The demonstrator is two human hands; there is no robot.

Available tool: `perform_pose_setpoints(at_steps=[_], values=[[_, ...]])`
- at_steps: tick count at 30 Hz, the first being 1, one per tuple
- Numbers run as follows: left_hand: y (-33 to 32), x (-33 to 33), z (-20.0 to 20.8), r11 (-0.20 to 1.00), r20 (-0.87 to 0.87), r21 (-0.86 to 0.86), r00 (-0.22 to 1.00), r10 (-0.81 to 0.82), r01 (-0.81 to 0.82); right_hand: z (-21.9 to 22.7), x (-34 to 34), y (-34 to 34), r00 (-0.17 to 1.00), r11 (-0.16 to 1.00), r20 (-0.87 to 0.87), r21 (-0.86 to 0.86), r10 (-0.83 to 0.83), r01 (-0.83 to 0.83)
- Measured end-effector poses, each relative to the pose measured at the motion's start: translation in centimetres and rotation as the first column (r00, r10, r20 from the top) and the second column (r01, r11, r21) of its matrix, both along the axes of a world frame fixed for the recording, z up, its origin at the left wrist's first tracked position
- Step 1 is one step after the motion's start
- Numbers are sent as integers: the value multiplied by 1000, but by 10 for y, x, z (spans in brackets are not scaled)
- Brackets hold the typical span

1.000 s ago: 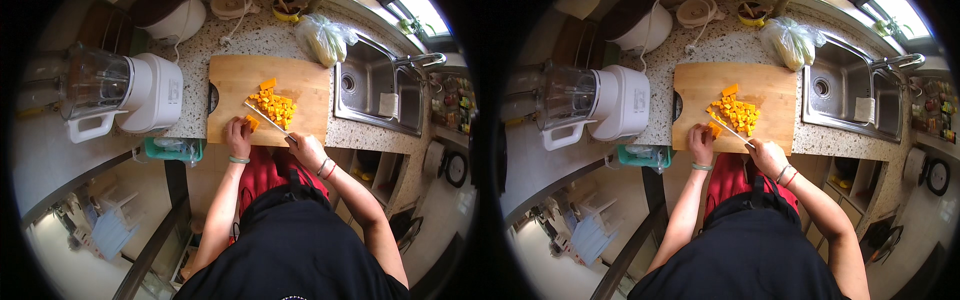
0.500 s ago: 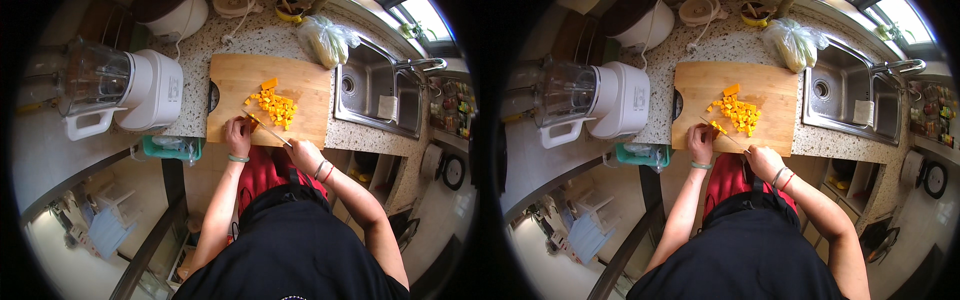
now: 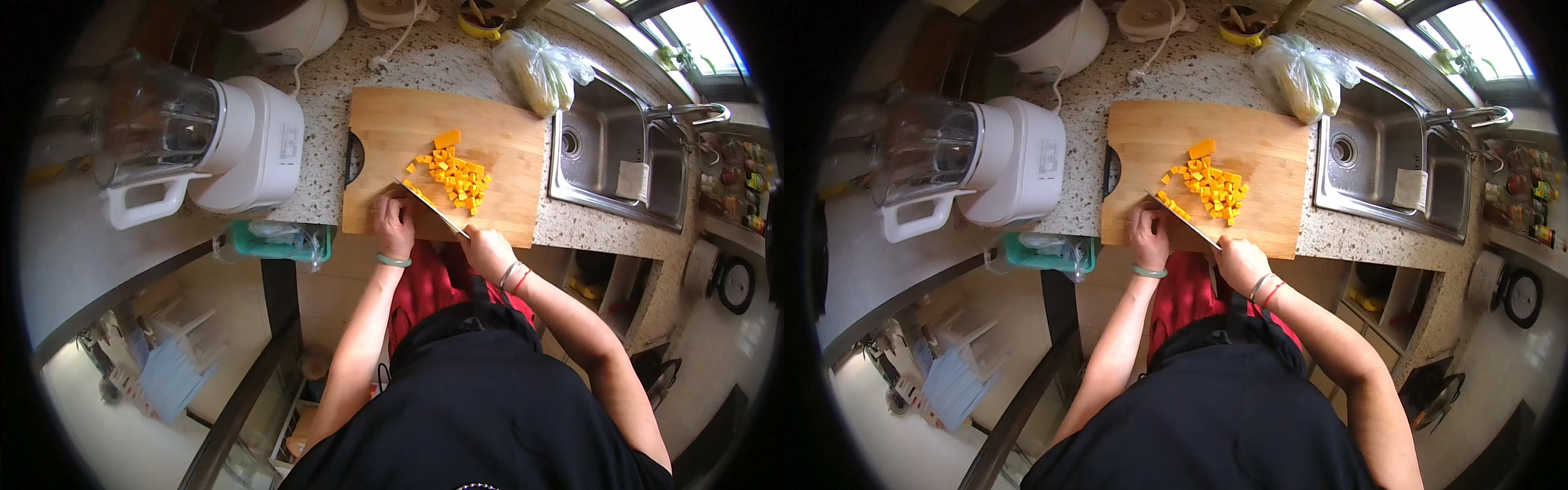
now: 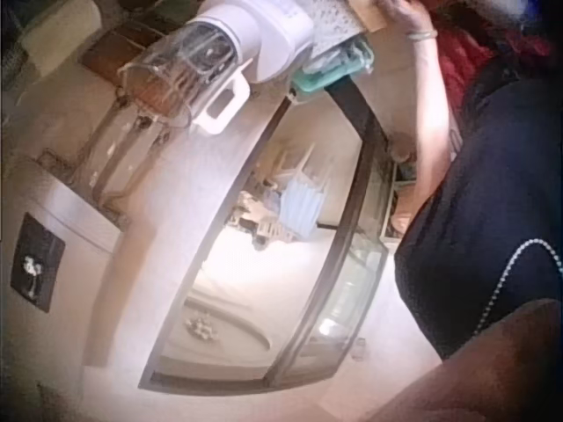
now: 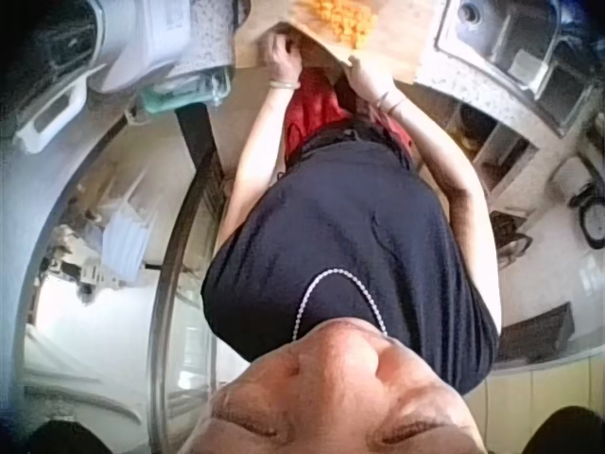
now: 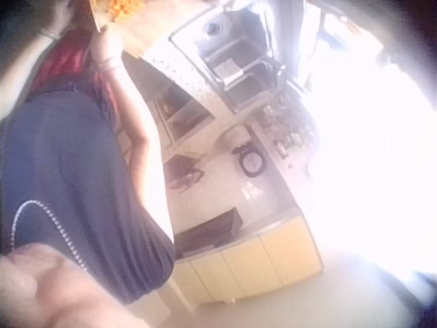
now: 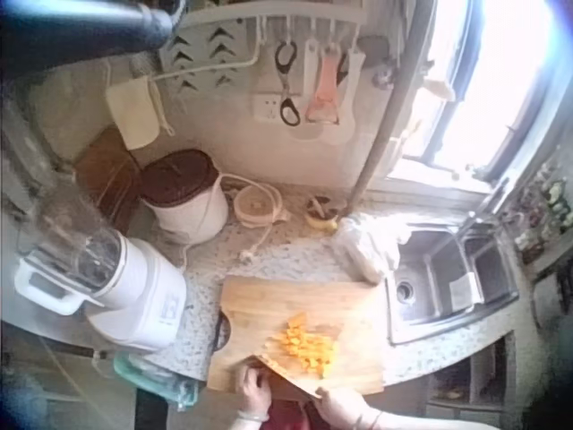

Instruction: The person uses a knife to chop a yellow vegetable into small cubes on a wooden cutting board. After chopping, they transfer the diced pieces into a blender jar. Finally, they open a drawer to retrieve a small bowl.

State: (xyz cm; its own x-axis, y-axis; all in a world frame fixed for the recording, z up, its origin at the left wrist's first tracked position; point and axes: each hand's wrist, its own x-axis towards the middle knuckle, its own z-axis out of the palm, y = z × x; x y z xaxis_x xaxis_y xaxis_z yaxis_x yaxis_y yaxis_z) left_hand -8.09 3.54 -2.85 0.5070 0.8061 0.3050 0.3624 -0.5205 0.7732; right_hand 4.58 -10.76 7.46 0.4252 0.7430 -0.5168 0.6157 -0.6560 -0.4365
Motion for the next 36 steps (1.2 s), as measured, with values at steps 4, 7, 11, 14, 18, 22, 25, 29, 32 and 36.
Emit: perform_pose_setpoints(at_steps=[4,7,11,14,18,22,25,29,32,36], values=[[1,0,1,999,-10,39,1000,-29,29,-13,3,-7,1000,996,-11,82,-26,26],[-1,0,7,997,21,56,999,-47,46,-11,12,-9,999,992,-25,124,-23,26],[-4,-6,1,991,144,-131,989,16,3,14,10,-11,999,988,-28,147,-34,38],[-4,-7,-5,987,121,-156,992,42,-22,23,8,-12,1000,992,-29,129,1,3],[-3,-3,2,1000,80,-2,997,18,-18,23,7,-16,999,996,-10,86,32,-31],[0,-4,1,1000,71,26,997,12,-14,24,7,-13,999,998,-6,31,52,-51],[1,-2,3,1000,81,23,997,1,-3,26,5,-7,999,999,-29,-6,34,-34],[2,-4,5,999,50,48,999,0,-2,35,8,5,996,998,-79,-51,38,-42],[1,-4,4,999,44,52,999,0,-2,35,10,10,994,995,-109,-96,29,-40],[0,-6,3,998,48,57,999,-4,1,10,3,6,997,999,-69,-40,27,-30]])
